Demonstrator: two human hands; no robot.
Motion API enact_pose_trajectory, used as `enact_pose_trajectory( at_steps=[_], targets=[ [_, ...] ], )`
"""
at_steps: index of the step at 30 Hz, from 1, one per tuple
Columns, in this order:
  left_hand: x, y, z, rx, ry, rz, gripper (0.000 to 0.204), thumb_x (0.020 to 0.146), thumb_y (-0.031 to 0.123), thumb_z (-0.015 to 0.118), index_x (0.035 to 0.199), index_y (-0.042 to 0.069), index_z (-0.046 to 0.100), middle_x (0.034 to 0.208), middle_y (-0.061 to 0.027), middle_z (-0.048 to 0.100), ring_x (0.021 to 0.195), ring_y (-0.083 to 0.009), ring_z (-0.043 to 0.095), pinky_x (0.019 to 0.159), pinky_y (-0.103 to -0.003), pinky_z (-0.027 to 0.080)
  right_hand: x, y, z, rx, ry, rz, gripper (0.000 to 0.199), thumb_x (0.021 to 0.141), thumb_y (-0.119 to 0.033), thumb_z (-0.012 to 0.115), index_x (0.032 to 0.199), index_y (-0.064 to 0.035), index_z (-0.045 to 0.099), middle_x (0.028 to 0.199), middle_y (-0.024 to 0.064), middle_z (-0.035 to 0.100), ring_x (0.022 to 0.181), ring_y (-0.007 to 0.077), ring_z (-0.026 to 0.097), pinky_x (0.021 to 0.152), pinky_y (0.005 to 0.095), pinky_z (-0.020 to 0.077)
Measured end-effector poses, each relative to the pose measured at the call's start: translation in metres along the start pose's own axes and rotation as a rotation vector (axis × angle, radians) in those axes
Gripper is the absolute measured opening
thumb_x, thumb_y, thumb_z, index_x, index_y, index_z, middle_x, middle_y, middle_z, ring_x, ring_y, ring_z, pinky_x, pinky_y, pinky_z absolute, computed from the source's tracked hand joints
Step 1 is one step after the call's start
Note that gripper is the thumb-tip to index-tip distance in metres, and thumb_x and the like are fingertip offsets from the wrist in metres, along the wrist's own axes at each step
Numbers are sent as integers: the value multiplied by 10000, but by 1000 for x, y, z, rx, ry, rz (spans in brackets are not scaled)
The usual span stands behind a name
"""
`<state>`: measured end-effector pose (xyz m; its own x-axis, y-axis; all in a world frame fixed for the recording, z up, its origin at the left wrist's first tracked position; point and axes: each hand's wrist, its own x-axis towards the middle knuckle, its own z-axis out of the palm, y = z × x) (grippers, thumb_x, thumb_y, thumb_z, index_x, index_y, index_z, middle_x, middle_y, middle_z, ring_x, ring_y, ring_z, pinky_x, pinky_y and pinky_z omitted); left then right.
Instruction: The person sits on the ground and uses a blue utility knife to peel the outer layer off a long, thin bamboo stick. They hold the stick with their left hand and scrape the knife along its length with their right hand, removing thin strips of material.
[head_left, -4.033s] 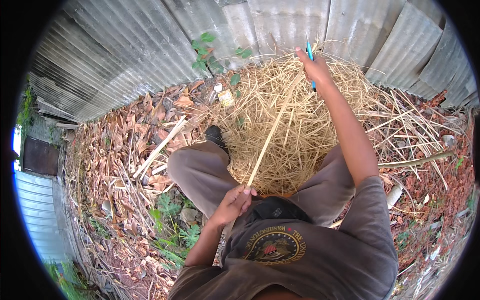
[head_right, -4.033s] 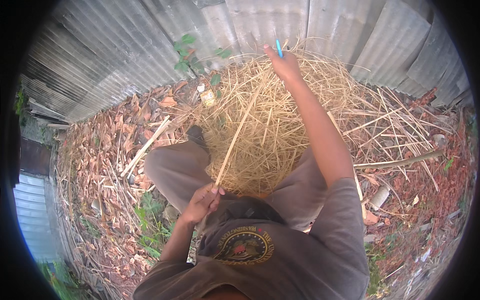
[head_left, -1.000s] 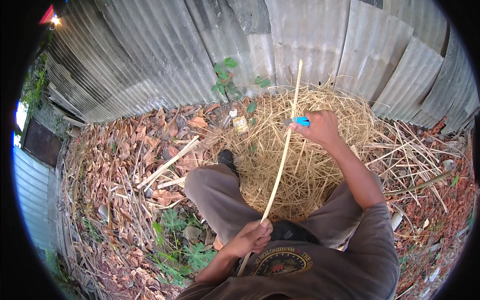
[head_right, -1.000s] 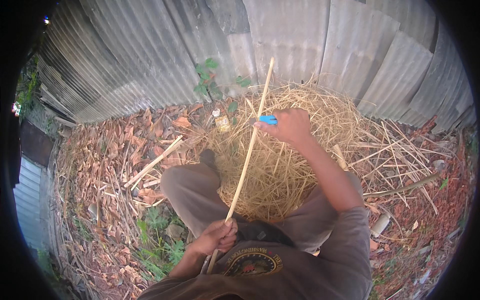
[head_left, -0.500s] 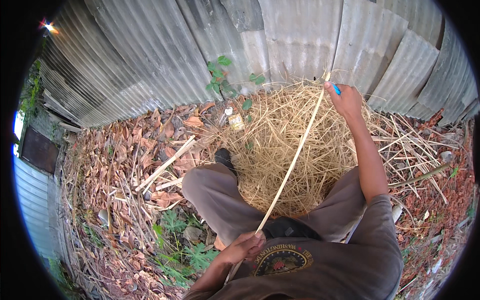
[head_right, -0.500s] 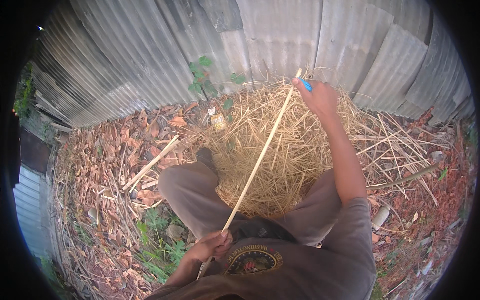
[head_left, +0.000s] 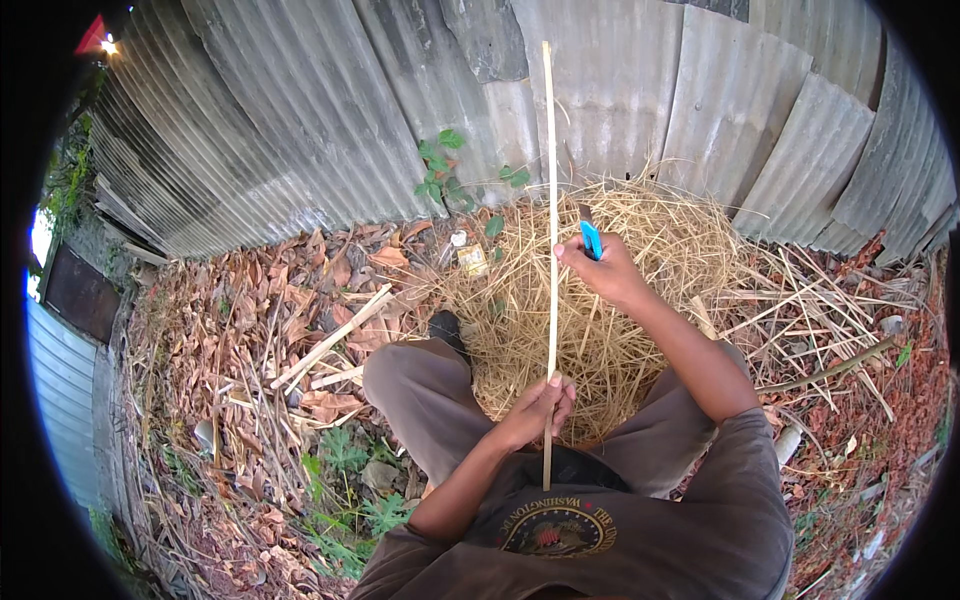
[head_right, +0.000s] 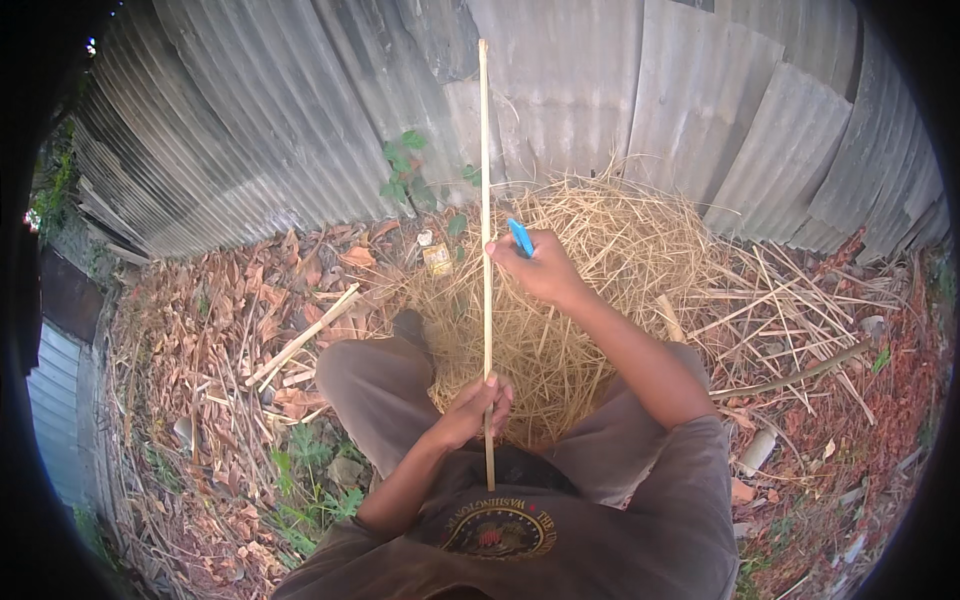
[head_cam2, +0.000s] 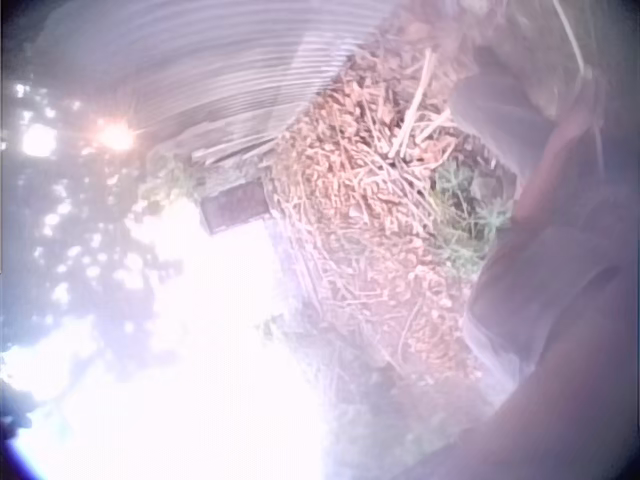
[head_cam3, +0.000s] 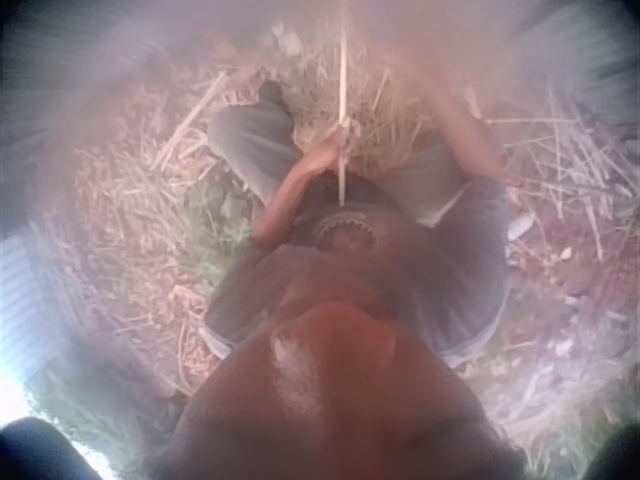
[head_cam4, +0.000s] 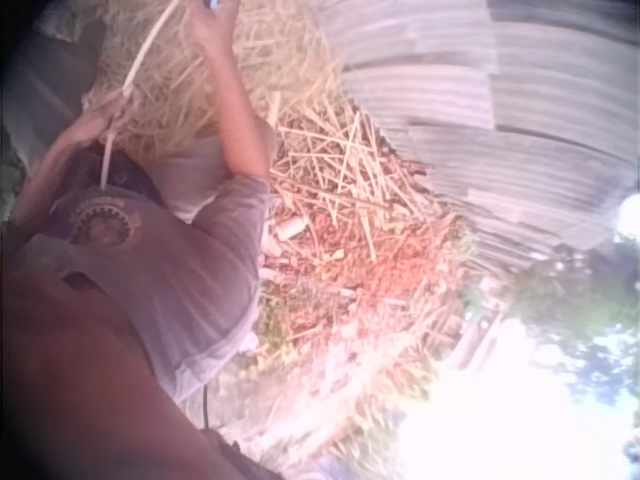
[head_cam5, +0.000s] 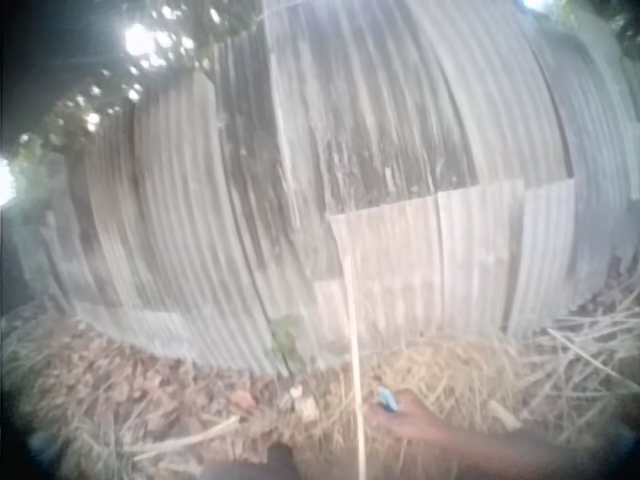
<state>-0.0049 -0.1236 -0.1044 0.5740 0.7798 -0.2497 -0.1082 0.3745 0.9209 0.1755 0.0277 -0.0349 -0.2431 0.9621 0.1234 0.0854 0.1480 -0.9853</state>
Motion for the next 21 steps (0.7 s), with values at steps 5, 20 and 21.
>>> enact_pose_trajectory(
  at_steps=[5, 20, 21],
  targets=[
    [11, 12, 2, 311, 155, 157, 391, 1034, 381, 310, 1113, 27, 456, 837, -57, 490, 739, -135, 504, 664, -265, 456, 11, 6, -2, -30, 9, -67, 224, 897, -255, 678, 805, -51, 663, 572, -64, 478, 516, 36, 392, 479, 235, 319],
    [83, 326, -27, 833, 570, 804, 551, 954, 320, 559, 1340, -43, 405, 1256, -189, 542, 1050, -221, 568, 858, -339, 494, -10, -24, 1, 4, 11, -194, 290, 916, -328, 648, 842, -48, 638, 590, -64, 484, 522, 28, 415, 481, 217, 329],
    [95, 335, -17, 864, 561, 766, 518, 952, 318, 563, 1301, -49, 456, 1203, -188, 591, 985, -204, 603, 805, -316, 518, -10, -24, 1, 4, 11, -188, 290, 916, -331, 647, 842, -51, 637, 589, -64, 483, 518, 28, 414, 477, 216, 327]
  ],
)
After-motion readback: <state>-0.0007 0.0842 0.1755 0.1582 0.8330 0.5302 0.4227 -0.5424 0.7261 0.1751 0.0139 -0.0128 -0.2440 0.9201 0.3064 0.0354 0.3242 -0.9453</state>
